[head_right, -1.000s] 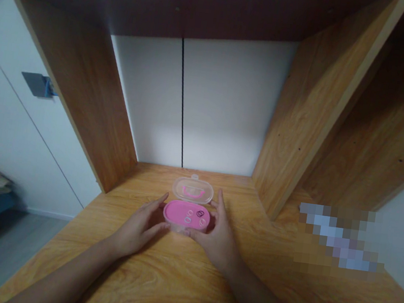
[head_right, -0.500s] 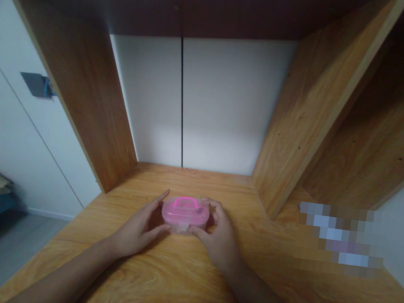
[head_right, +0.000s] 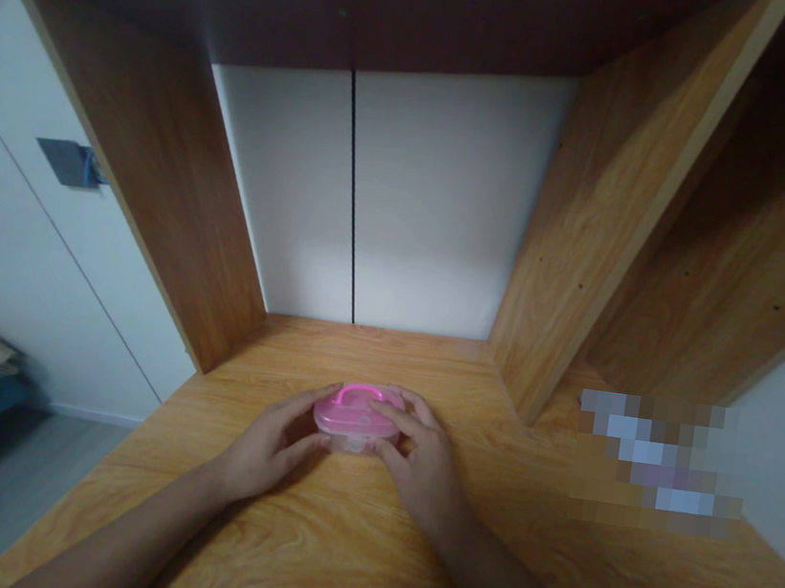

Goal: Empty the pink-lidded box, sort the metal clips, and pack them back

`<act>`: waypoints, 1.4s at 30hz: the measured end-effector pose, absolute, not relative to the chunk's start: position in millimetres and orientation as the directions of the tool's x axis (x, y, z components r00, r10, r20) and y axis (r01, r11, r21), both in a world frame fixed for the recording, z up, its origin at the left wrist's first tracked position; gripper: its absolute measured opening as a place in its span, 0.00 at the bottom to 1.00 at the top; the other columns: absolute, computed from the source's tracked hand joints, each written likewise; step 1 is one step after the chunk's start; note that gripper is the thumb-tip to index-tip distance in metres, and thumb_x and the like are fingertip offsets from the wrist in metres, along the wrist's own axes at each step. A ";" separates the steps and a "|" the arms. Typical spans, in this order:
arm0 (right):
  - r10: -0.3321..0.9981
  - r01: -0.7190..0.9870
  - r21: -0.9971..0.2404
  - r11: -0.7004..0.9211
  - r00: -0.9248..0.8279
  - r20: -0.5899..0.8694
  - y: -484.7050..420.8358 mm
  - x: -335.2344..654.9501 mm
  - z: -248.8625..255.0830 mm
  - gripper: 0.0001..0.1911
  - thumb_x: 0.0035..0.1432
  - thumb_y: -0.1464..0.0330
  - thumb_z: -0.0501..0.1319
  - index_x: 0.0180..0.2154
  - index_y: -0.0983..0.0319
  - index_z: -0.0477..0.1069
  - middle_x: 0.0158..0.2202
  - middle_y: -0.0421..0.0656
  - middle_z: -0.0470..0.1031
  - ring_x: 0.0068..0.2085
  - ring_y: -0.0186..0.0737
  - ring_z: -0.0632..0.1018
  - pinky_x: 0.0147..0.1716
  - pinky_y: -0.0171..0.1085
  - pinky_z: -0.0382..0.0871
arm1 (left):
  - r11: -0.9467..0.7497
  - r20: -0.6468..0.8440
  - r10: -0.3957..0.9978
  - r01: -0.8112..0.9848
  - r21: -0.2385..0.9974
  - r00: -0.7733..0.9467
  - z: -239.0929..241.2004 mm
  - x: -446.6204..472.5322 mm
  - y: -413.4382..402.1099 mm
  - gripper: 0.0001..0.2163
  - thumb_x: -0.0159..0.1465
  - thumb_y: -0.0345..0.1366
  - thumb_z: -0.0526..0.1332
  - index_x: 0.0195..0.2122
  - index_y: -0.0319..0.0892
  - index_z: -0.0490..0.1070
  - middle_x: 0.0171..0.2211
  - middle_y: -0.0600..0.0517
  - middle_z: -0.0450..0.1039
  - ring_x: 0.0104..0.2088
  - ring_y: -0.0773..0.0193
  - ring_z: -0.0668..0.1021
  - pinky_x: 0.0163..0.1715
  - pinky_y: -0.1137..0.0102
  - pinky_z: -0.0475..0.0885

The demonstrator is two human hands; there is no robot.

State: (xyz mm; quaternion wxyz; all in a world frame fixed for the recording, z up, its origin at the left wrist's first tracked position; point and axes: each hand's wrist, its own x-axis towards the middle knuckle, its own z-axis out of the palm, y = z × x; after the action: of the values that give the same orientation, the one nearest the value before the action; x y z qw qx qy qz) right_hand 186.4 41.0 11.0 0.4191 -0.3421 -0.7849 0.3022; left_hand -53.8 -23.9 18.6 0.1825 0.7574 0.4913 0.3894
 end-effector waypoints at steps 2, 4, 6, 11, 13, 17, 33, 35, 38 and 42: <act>0.782 0.282 -0.752 0.596 -0.417 0.463 39.8 186.5 11.3 0.24 0.56 0.74 0.64 0.54 0.51 0.75 0.61 0.46 0.68 0.62 0.50 0.69 0.65 0.53 0.61 | -0.452 0.412 0.886 0.594 0.666 0.213 19.2 -52.5 -25.0 0.26 0.68 0.37 0.61 0.67 0.48 0.58 0.64 0.45 0.66 0.62 0.53 0.71 0.63 0.57 0.65; 0.752 0.247 -0.739 0.627 -0.439 0.491 38.0 187.0 12.9 0.27 0.54 0.75 0.63 0.55 0.53 0.74 0.61 0.46 0.68 0.63 0.50 0.68 0.65 0.54 0.60 | -0.458 0.415 0.884 0.580 0.674 0.215 21.3 -50.0 -26.8 0.28 0.67 0.37 0.62 0.67 0.47 0.57 0.64 0.44 0.66 0.62 0.52 0.71 0.63 0.56 0.66; 0.714 0.205 -0.724 0.659 -0.472 0.517 36.1 187.6 15.2 0.29 0.53 0.76 0.63 0.57 0.54 0.72 0.61 0.48 0.69 0.63 0.50 0.68 0.65 0.54 0.60 | -0.456 0.418 0.885 0.565 0.688 0.205 23.7 -46.1 -28.8 0.29 0.65 0.38 0.64 0.66 0.45 0.57 0.64 0.43 0.66 0.61 0.51 0.71 0.63 0.55 0.66; 0.717 0.242 -0.718 0.653 -0.504 0.482 34.3 186.1 17.6 0.28 0.53 0.68 0.70 0.55 0.53 0.72 0.59 0.47 0.71 0.61 0.51 0.70 0.62 0.53 0.65 | -0.405 0.415 0.903 0.529 0.746 0.106 23.8 -34.9 -30.8 0.28 0.63 0.42 0.67 0.62 0.43 0.60 0.60 0.41 0.68 0.58 0.53 0.73 0.59 0.57 0.70; 0.727 0.266 -0.716 0.646 -0.499 0.471 34.7 184.3 16.3 0.26 0.52 0.67 0.71 0.53 0.53 0.73 0.57 0.47 0.71 0.60 0.51 0.71 0.61 0.51 0.66 | -0.393 0.414 0.907 0.519 0.759 0.081 21.9 -31.9 -30.4 0.28 0.63 0.42 0.68 0.61 0.43 0.59 0.58 0.42 0.69 0.57 0.54 0.74 0.58 0.58 0.71; 0.729 0.301 -0.693 0.655 -0.492 0.475 34.7 181.5 15.0 0.24 0.53 0.68 0.71 0.52 0.53 0.72 0.56 0.45 0.71 0.59 0.49 0.71 0.61 0.50 0.65 | -0.380 0.410 0.909 0.537 0.753 0.068 20.7 -29.7 -30.6 0.27 0.62 0.41 0.68 0.59 0.44 0.60 0.56 0.43 0.71 0.55 0.54 0.75 0.56 0.59 0.72; 0.668 0.389 -0.553 0.737 -0.548 0.503 33.4 178.6 3.2 0.21 0.59 0.71 0.64 0.53 0.55 0.64 0.58 0.48 0.64 0.61 0.50 0.68 0.60 0.51 0.66 | -0.372 0.420 0.898 0.734 0.568 0.130 18.4 -34.5 -32.3 0.27 0.65 0.41 0.64 0.62 0.44 0.56 0.59 0.41 0.68 0.58 0.51 0.73 0.58 0.55 0.71; 0.676 0.383 -0.566 0.730 -0.530 0.512 33.8 178.0 2.0 0.20 0.59 0.72 0.64 0.52 0.55 0.64 0.57 0.48 0.65 0.61 0.50 0.69 0.59 0.51 0.67 | -0.372 0.425 0.896 0.735 0.567 0.125 16.7 -35.0 -31.4 0.27 0.65 0.40 0.64 0.62 0.44 0.56 0.59 0.41 0.68 0.58 0.51 0.74 0.57 0.55 0.71; 0.667 0.349 -0.580 0.736 -0.519 0.534 36.5 177.8 -0.1 0.20 0.59 0.71 0.65 0.52 0.55 0.65 0.56 0.48 0.66 0.61 0.49 0.69 0.59 0.50 0.67 | -0.376 0.429 0.894 0.733 0.567 0.126 13.5 -36.1 -29.8 0.26 0.65 0.40 0.64 0.62 0.44 0.57 0.59 0.41 0.68 0.57 0.51 0.74 0.56 0.56 0.72; 0.663 0.318 -0.599 0.735 -0.519 0.539 40.0 178.1 0.0 0.20 0.59 0.68 0.67 0.52 0.55 0.65 0.56 0.48 0.68 0.60 0.49 0.69 0.60 0.50 0.66 | -0.384 0.446 0.887 0.728 0.568 0.120 10.0 -37.2 -26.8 0.27 0.65 0.42 0.64 0.62 0.44 0.58 0.59 0.41 0.69 0.57 0.51 0.74 0.57 0.56 0.72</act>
State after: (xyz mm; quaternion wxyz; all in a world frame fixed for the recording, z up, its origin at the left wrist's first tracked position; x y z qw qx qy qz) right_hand 178.1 40.0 0.0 0.3948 -0.2908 -0.8436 0.2186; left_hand -37.2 -26.8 10.0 0.1052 0.7407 0.5450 0.3784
